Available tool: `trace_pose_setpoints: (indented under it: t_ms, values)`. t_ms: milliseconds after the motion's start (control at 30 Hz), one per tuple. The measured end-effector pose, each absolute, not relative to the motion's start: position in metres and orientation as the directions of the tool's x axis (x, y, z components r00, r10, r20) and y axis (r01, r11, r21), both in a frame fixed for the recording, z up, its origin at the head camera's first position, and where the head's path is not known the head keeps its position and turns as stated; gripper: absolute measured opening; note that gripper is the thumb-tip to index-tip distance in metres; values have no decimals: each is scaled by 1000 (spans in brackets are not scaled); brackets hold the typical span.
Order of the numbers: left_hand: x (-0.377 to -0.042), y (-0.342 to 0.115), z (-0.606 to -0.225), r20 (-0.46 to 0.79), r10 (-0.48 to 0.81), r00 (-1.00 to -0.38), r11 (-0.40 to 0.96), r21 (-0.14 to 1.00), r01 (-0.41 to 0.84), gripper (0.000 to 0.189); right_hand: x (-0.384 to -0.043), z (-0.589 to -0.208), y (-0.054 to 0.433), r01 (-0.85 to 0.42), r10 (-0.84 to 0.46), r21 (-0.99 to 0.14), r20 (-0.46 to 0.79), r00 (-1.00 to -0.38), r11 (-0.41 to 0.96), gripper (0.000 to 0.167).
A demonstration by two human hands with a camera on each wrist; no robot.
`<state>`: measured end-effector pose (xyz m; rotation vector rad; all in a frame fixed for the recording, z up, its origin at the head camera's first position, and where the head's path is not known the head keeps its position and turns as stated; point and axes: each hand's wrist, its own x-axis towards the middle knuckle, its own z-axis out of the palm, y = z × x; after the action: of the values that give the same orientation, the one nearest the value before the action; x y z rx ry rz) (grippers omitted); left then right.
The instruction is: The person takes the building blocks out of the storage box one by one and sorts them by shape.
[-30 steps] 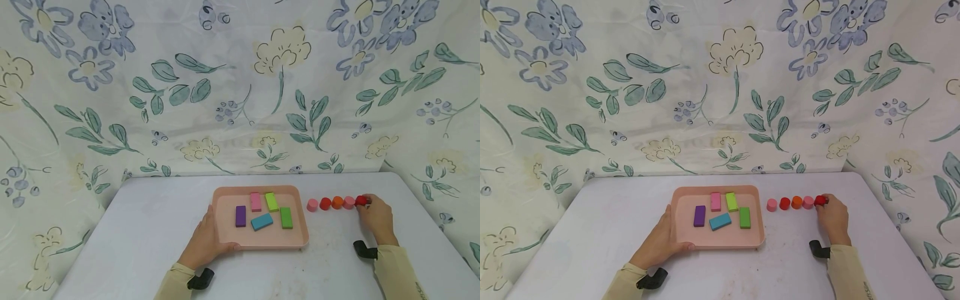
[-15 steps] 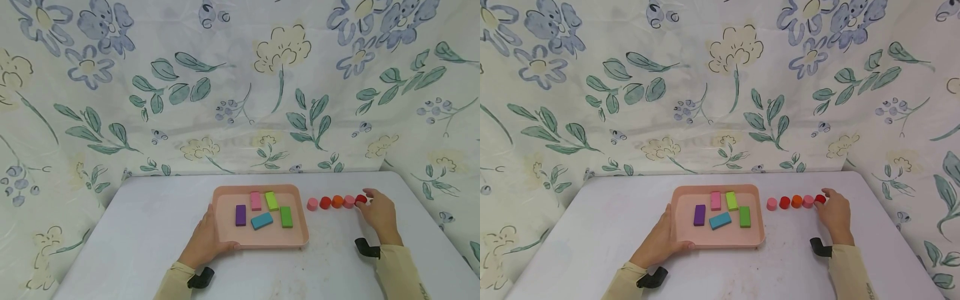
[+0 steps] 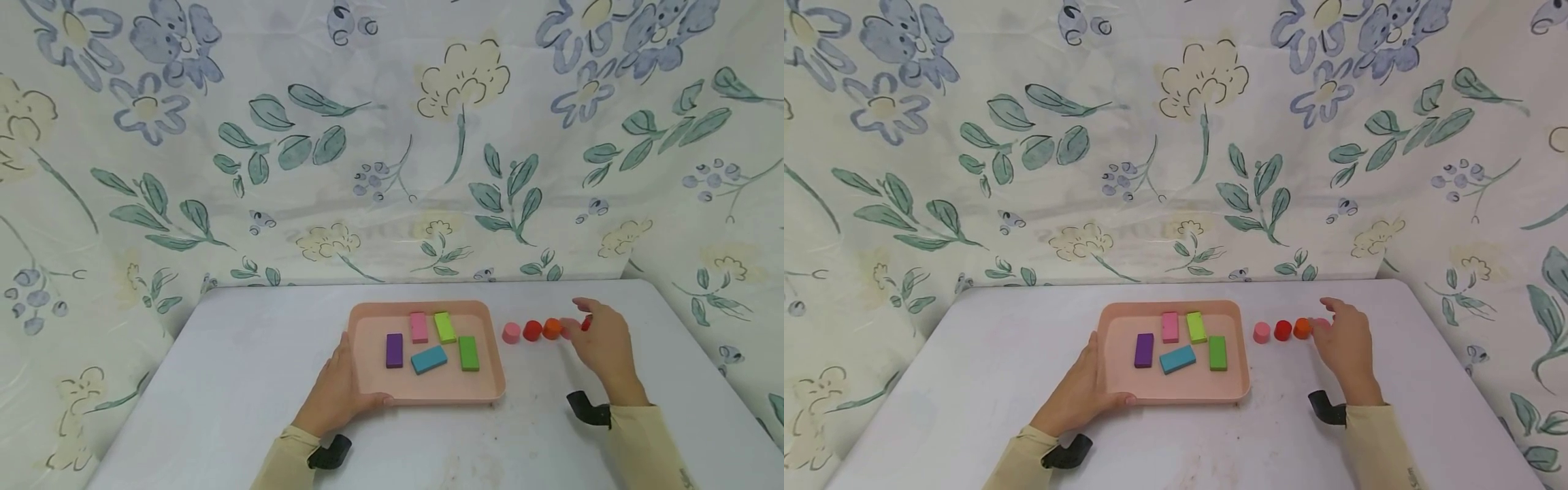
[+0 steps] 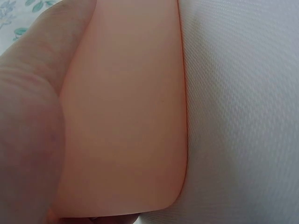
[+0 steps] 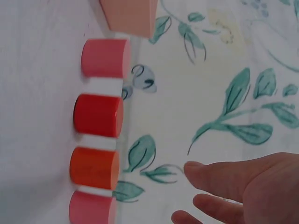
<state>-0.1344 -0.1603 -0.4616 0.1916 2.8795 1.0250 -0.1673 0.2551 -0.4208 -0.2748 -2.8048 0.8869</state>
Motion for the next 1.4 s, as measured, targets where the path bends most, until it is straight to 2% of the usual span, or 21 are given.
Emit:
trace_pose_setpoints:
  t_ms: [200, 400, 933, 1200, 1400]
  values:
    - [-134, -161, -462, -29, 143, -989, 763, 640, 91, 145, -163, -417, 237, 87, 221, -613, 146, -964, 785, 50]
    - [-134, -161, -461, -41, 138, -990, 765, 639, 80, 145, -160, -419, 222, -5, 149, -595, 210, -966, 804, 48]
    - [-134, -161, -462, -54, 131, -990, 764, 642, 66, 144, -156, -432, 192, -79, 31, -590, 174, -984, 804, 53]
    - [-133, -160, -461, -51, 121, -991, 760, 648, 59, 143, -152, -439, 173, -176, -52, -553, 233, -971, 815, 51]
    - [-132, -160, -461, -53, 124, -991, 764, 642, 61, 142, -151, -443, 158, -162, -83, -526, 170, -982, 835, 55]
